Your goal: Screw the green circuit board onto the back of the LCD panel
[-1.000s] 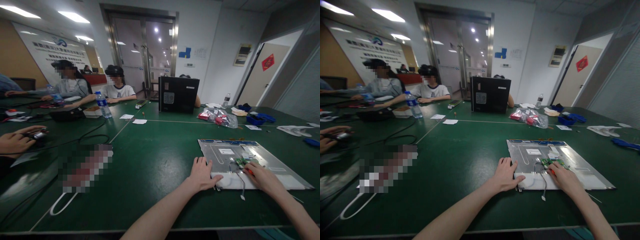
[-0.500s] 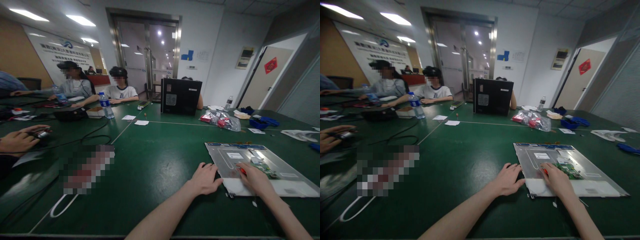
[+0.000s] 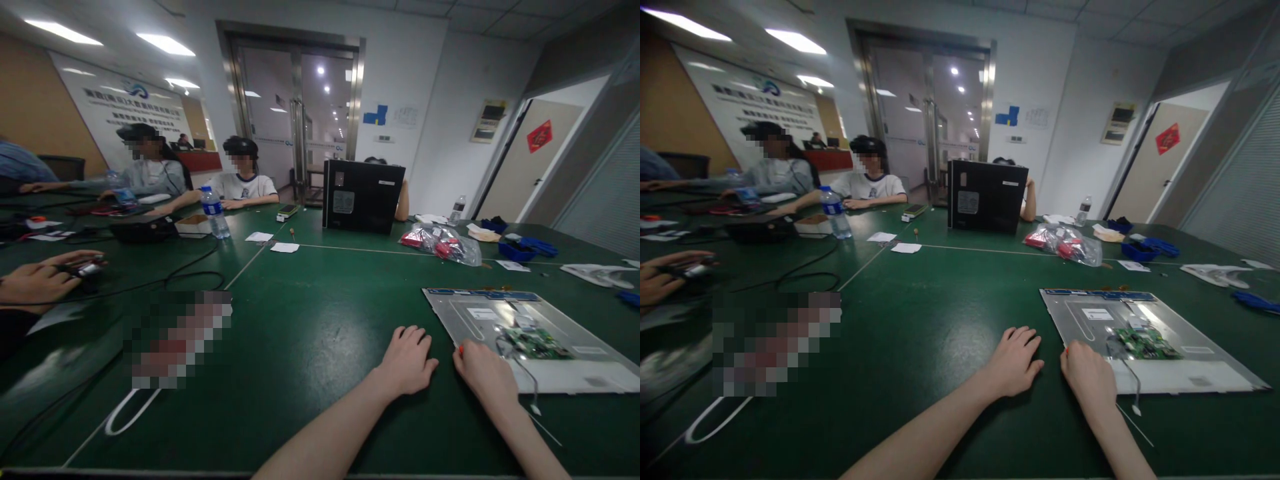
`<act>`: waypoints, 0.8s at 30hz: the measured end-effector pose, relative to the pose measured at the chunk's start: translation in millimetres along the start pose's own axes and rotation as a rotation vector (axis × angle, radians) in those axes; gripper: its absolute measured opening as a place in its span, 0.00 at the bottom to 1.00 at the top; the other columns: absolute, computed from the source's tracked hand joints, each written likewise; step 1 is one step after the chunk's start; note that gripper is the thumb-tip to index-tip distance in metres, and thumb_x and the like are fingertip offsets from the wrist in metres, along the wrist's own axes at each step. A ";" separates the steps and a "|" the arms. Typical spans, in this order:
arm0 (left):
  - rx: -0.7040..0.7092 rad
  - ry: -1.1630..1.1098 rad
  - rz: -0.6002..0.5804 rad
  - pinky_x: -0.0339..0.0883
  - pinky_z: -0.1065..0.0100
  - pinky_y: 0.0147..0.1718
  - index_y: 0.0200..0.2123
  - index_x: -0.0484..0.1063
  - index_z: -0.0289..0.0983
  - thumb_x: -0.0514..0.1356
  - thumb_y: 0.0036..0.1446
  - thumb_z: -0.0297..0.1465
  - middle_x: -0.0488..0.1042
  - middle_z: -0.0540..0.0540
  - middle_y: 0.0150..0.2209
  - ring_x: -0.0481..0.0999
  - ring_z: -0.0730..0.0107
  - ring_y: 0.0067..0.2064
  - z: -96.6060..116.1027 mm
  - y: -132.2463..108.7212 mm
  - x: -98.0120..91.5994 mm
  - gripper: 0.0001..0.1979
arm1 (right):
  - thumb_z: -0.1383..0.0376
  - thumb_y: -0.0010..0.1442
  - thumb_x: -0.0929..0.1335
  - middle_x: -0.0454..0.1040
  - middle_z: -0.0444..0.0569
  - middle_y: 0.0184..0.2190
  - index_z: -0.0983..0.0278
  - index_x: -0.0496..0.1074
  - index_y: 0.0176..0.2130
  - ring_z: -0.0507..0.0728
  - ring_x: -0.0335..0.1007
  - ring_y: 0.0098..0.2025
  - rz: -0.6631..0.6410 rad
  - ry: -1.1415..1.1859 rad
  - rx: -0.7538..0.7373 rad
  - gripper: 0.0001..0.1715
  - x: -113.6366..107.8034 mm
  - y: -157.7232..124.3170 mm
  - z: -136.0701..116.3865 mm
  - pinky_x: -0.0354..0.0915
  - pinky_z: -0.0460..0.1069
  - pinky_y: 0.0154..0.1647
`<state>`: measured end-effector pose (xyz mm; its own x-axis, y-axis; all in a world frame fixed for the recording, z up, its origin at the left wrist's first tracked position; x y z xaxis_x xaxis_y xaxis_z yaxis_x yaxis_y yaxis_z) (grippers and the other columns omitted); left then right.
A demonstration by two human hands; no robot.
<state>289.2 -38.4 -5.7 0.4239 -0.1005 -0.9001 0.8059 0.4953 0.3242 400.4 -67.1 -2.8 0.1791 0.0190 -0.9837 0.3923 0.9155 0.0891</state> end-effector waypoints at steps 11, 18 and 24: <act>-0.069 0.013 -0.021 0.49 0.51 0.59 0.55 0.64 0.35 0.50 0.62 0.40 0.66 0.39 0.56 0.59 0.54 0.60 -33.3 -32.5 -28.6 0.22 | 0.67 0.59 0.56 0.77 0.66 0.32 0.70 0.76 0.31 0.65 0.76 0.32 -0.019 0.008 0.155 0.21 23.6 35.0 105.3 0.65 0.54 0.27; -0.240 0.098 0.000 0.49 0.51 0.59 0.52 0.67 0.35 0.50 0.63 0.37 0.66 0.38 0.56 0.60 0.55 0.60 -96.4 -51.6 -56.0 0.19 | 0.65 0.60 0.57 0.77 0.66 0.34 0.72 0.77 0.33 0.64 0.76 0.36 -0.124 0.076 0.178 0.23 27.4 45.3 121.6 0.67 0.53 0.31; -0.334 0.163 -0.007 0.50 0.52 0.59 0.53 0.67 0.36 0.49 0.63 0.36 0.66 0.38 0.56 0.61 0.56 0.60 -137.1 -59.1 -69.4 0.18 | 0.59 0.62 0.56 0.77 0.65 0.31 0.71 0.77 0.32 0.64 0.76 0.32 -0.131 0.110 0.184 0.27 22.3 41.1 102.7 0.68 0.54 0.30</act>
Point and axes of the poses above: each hand's wrist, its own y-axis towards the middle knuckle, its own x-axis out of the palm, z = x × y, the point moved 10 cm from there along y, towards the middle knuckle
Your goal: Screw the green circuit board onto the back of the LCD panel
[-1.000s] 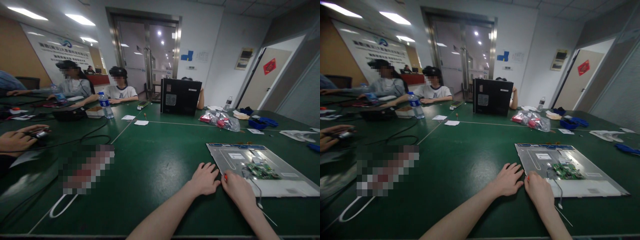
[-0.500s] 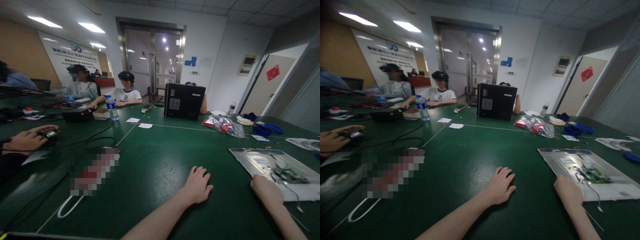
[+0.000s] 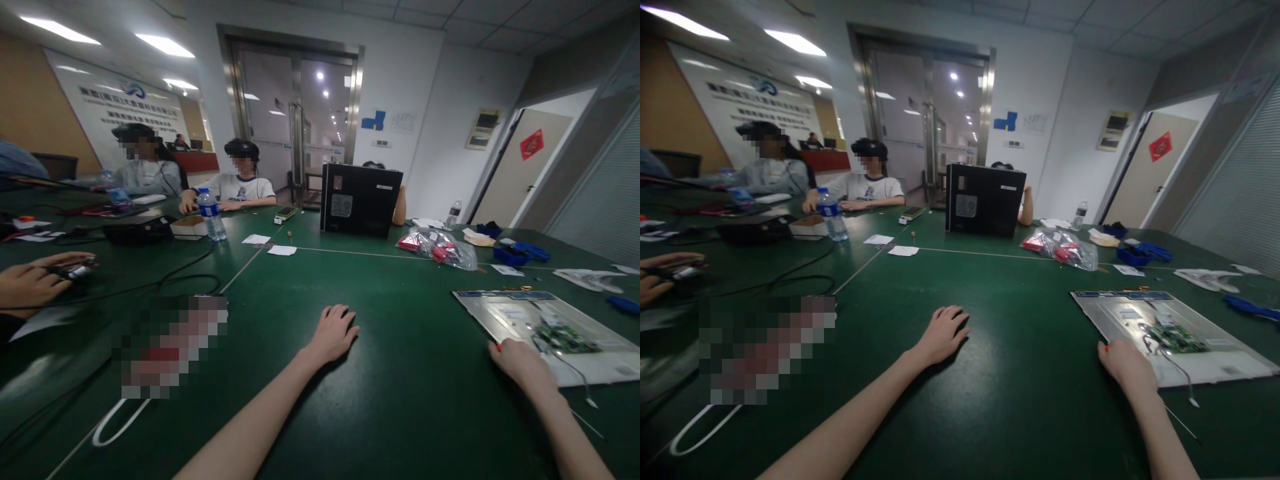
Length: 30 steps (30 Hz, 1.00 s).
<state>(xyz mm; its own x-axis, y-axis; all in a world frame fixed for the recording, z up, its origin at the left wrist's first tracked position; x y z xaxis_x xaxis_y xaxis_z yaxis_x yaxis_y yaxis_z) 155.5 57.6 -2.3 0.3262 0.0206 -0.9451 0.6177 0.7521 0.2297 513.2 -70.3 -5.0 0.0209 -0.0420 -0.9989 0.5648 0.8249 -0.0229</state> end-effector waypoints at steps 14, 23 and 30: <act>-0.093 -0.063 0.077 0.52 0.54 0.58 0.55 0.64 0.34 0.47 0.64 0.38 0.66 0.37 0.56 0.62 0.57 0.59 -12.9 8.2 -16.0 0.21 | 0.53 0.64 0.58 0.75 0.70 0.36 0.77 0.73 0.40 0.67 0.75 0.39 0.054 0.076 -0.379 0.30 -22.0 -132.6 -207.8 0.67 0.56 0.37; -0.042 -0.132 0.012 0.58 0.62 0.56 0.54 0.64 0.34 0.47 0.63 0.35 0.67 0.39 0.56 0.65 0.61 0.58 -7.7 9.1 -23.0 0.20 | 0.49 0.57 0.64 0.74 0.70 0.40 0.76 0.72 0.44 0.68 0.74 0.39 -0.088 0.298 -0.612 0.33 -26.2 -201.7 -314.7 0.69 0.57 0.36; -0.038 -0.082 -0.106 0.54 0.54 0.58 0.55 0.63 0.32 0.46 0.62 0.38 0.63 0.35 0.59 0.60 0.53 0.61 -20.3 -2.0 -5.3 0.23 | 0.53 0.55 0.66 0.76 0.66 0.38 0.75 0.75 0.41 0.68 0.74 0.41 -0.245 0.326 -0.881 0.27 -32.4 -244.1 -376.0 0.70 0.58 0.37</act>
Point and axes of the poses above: each hand's wrist, its own y-axis towards the middle knuckle, its own x-axis out of the palm, z = x × y, the point moved 10 cm from there along y, towards the middle knuckle
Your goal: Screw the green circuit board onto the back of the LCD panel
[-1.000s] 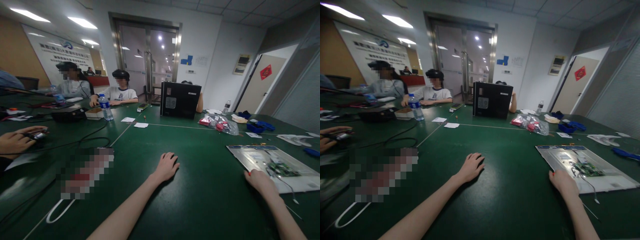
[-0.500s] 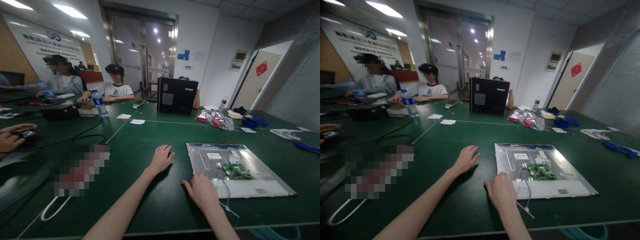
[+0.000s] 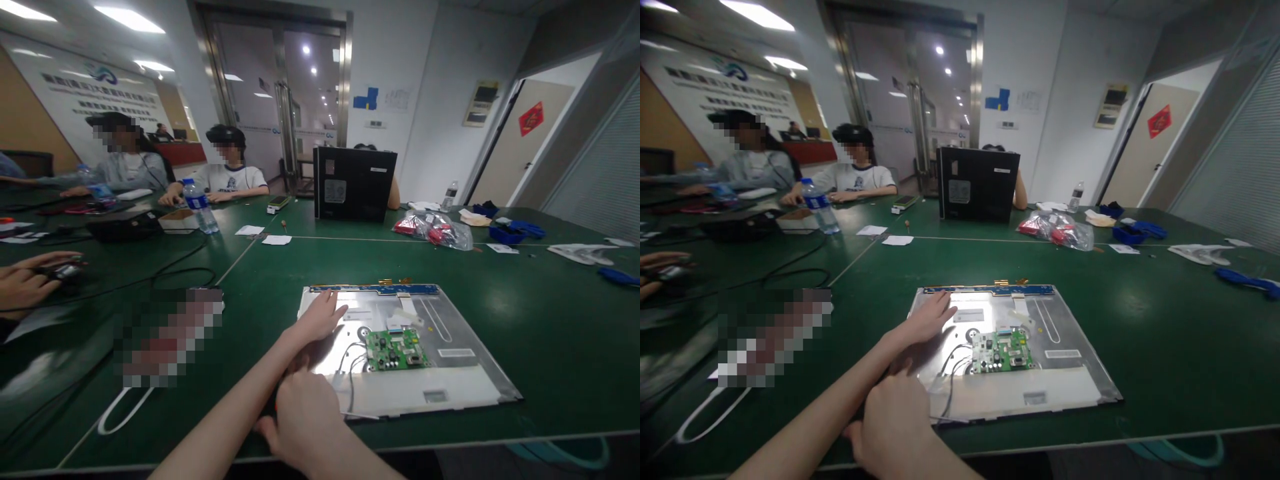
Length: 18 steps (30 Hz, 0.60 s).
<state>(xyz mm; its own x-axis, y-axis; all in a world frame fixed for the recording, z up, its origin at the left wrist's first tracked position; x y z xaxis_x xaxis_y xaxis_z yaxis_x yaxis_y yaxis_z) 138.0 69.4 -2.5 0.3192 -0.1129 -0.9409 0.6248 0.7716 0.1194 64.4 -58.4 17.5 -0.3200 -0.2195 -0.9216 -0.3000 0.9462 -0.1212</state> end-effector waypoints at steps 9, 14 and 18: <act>-0.120 0.188 -0.095 0.45 0.54 0.61 0.63 0.51 0.27 0.38 0.63 0.42 0.47 0.33 0.66 0.48 0.52 0.66 -55.0 -33.9 -1.7 0.31 | 0.61 0.58 0.65 0.75 0.62 0.42 0.71 0.72 0.41 0.62 0.74 0.35 0.180 -0.055 -0.368 0.17 -32.6 -15.5 -47.2 0.70 0.53 0.27; -0.128 0.192 -0.179 0.44 0.57 0.62 0.63 0.51 0.27 0.39 0.62 0.43 0.45 0.33 0.66 0.46 0.55 0.66 -78.5 -36.3 -7.6 0.33 | 0.75 0.49 0.62 0.78 0.50 0.41 0.65 0.74 0.42 0.55 0.73 0.41 0.379 0.469 -0.368 0.21 -122.0 -37.8 22.3 0.68 0.50 0.43; -0.129 0.176 -0.196 0.47 0.58 0.61 0.60 0.56 0.29 0.39 0.62 0.45 0.51 0.34 0.65 0.50 0.56 0.65 -92.3 -32.7 -15.0 0.32 | 0.66 0.50 0.64 0.79 0.50 0.35 0.65 0.74 0.41 0.52 0.72 0.24 0.354 1.152 -0.149 0.18 -143.7 -24.6 130.7 0.68 0.48 0.27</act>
Point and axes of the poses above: each hand's wrist, its own y-axis towards the middle knuckle, its own x-axis out of the palm, z = x × y, the point moved 10 cm from there along y, towards the middle knuckle
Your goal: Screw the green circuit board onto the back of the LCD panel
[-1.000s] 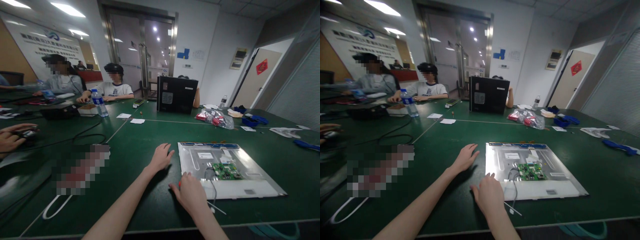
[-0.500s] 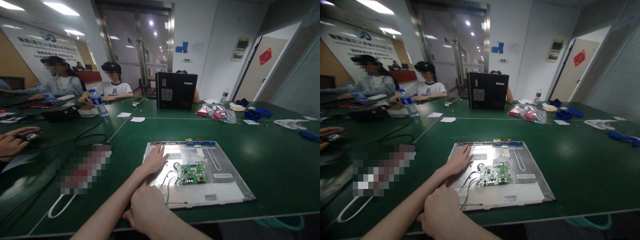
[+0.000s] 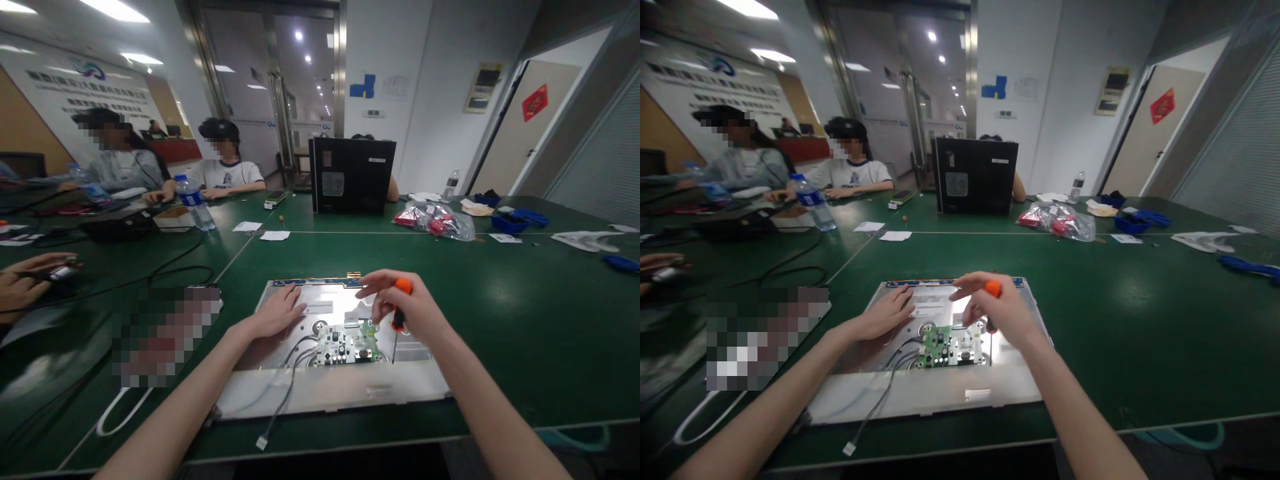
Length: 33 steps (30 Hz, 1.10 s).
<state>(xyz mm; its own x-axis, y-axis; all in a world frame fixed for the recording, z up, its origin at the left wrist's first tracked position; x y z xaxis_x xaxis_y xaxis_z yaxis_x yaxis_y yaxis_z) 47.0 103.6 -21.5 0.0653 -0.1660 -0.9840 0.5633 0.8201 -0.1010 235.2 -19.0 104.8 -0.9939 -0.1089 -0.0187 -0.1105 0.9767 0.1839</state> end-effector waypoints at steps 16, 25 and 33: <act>-0.017 -0.120 0.349 0.61 0.62 0.42 0.33 0.72 0.36 0.53 0.58 0.39 0.71 0.42 0.38 0.70 0.59 0.42 3.8 3.5 -50.4 0.14 | 0.54 0.51 0.63 0.52 0.38 0.07 0.68 0.72 0.21 0.44 0.35 0.10 0.036 0.443 0.277 0.22 -64.1 23.0 138.7 0.41 0.42 0.09; 0.137 -0.407 -0.071 0.57 0.70 0.25 0.30 0.75 0.35 0.60 0.50 0.39 0.71 0.49 0.24 0.68 0.70 0.26 22.5 -1.3 -17.9 0.12 | 0.55 0.51 0.64 0.49 0.36 0.08 0.68 0.73 0.25 0.44 0.33 0.11 0.059 0.487 0.255 0.19 -65.3 22.6 136.4 0.39 0.42 0.09; 0.107 -0.478 -0.184 0.59 0.71 0.24 0.27 0.73 0.35 0.59 0.46 0.33 0.73 0.49 0.23 0.70 0.70 0.25 21.3 -7.2 -5.5 0.07 | 0.54 0.51 0.64 0.48 0.36 0.08 0.67 0.73 0.25 0.45 0.33 0.12 0.077 0.487 0.253 0.19 -67.2 21.5 133.7 0.40 0.42 0.10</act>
<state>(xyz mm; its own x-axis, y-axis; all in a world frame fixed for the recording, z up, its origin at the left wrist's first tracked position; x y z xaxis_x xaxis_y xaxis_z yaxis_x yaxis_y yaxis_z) 60.2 87.0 -12.2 0.3118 -0.5537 -0.7722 0.6802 0.6975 -0.2255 299.4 34.0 -21.4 -0.8900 -0.0502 0.4533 -0.0946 0.9926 -0.0756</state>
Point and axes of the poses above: each hand's wrist, its own y-axis towards the middle knuckle, its own x-axis out of the palm, z = x × y, the point moved 10 cm from there along y, towards the middle knuckle
